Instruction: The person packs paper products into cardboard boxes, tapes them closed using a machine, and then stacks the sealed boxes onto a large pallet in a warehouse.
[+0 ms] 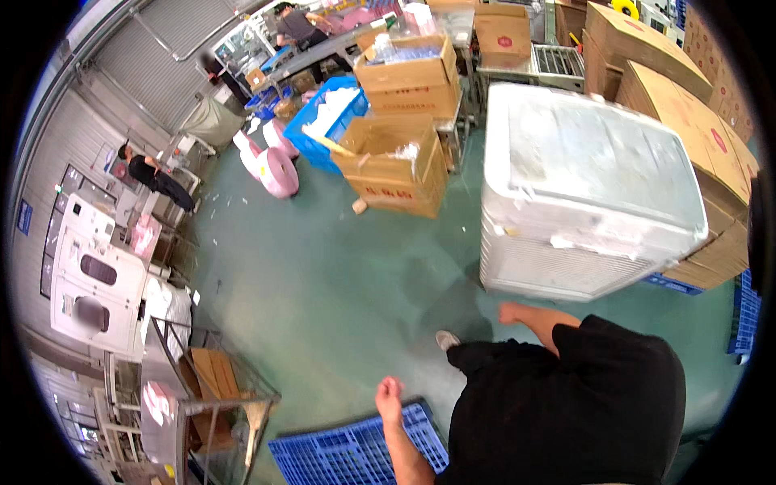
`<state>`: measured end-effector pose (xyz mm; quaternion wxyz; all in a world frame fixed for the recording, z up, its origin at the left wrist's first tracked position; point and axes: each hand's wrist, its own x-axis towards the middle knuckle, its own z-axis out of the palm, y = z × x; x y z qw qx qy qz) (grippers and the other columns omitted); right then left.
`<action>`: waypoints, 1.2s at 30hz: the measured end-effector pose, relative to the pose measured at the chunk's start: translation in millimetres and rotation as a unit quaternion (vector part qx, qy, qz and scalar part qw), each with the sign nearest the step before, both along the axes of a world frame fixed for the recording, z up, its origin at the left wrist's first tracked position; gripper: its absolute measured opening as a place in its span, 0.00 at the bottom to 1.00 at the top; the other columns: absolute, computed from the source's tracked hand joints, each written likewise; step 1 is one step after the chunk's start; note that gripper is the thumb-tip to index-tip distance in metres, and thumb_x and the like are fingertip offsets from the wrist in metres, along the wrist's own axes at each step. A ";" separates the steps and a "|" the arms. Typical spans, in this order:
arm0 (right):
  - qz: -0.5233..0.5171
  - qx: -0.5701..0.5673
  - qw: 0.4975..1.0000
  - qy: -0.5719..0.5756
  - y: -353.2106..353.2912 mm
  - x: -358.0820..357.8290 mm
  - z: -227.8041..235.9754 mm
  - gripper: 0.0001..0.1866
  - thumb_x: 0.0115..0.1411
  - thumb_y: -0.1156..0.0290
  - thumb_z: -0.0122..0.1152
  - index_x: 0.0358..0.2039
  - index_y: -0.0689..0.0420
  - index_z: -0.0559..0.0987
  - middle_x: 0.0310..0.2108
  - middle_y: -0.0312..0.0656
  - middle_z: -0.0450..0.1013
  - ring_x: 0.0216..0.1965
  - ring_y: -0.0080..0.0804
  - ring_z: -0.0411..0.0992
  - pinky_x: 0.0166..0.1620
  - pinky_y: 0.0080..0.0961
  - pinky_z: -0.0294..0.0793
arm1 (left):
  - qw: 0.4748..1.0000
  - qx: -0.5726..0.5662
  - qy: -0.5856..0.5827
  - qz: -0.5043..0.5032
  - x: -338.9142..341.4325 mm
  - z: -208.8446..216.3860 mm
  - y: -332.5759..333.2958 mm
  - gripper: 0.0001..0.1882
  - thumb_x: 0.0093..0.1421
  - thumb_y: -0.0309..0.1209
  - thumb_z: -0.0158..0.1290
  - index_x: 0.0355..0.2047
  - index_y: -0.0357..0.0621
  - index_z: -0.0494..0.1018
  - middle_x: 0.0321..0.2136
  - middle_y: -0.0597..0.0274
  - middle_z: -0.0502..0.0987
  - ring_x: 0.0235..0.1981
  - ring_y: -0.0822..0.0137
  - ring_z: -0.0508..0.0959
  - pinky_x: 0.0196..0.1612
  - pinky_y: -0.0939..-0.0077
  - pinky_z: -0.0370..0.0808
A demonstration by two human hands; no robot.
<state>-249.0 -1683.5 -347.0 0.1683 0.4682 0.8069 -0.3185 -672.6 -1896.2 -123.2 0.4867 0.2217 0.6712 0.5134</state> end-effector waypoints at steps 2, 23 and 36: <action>-0.148 -0.035 0.988 0.007 39.5 -57.4 27.6 0.18 0.46 0.58 0.58 0.29 0.61 0.83 0.30 0.54 0.78 0.31 0.53 0.76 0.39 0.44 0.75 | 0.989 -0.082 0.110 -0.053 -50.1 -45.2 6.2 0.15 0.65 0.37 0.54 0.48 0.43 0.71 0.43 0.59 0.78 0.41 0.65 0.79 0.45 0.73 0.75; -0.031 -0.028 0.999 0.023 425.4 -225.1 146.4 0.16 0.56 0.57 0.54 0.35 0.56 0.80 0.36 0.49 0.78 0.39 0.52 0.76 0.44 0.45 0.74 | 0.974 -0.087 0.145 -0.153 -273.3 -23.0 528.5 0.12 0.65 0.33 0.51 0.46 0.40 0.72 0.38 0.62 0.76 0.38 0.67 0.76 0.42 0.73 0.75; -0.453 -0.004 0.891 0.002 591.1 -33.4 151.3 0.18 0.55 0.56 0.56 0.39 0.54 0.82 0.39 0.47 0.79 0.44 0.48 0.75 0.48 0.42 0.74 | 0.806 0.130 0.280 -0.504 0.9 122.7 949.0 0.15 0.65 0.33 0.52 0.47 0.35 0.73 0.37 0.57 0.79 0.39 0.68 0.78 0.46 0.74 0.73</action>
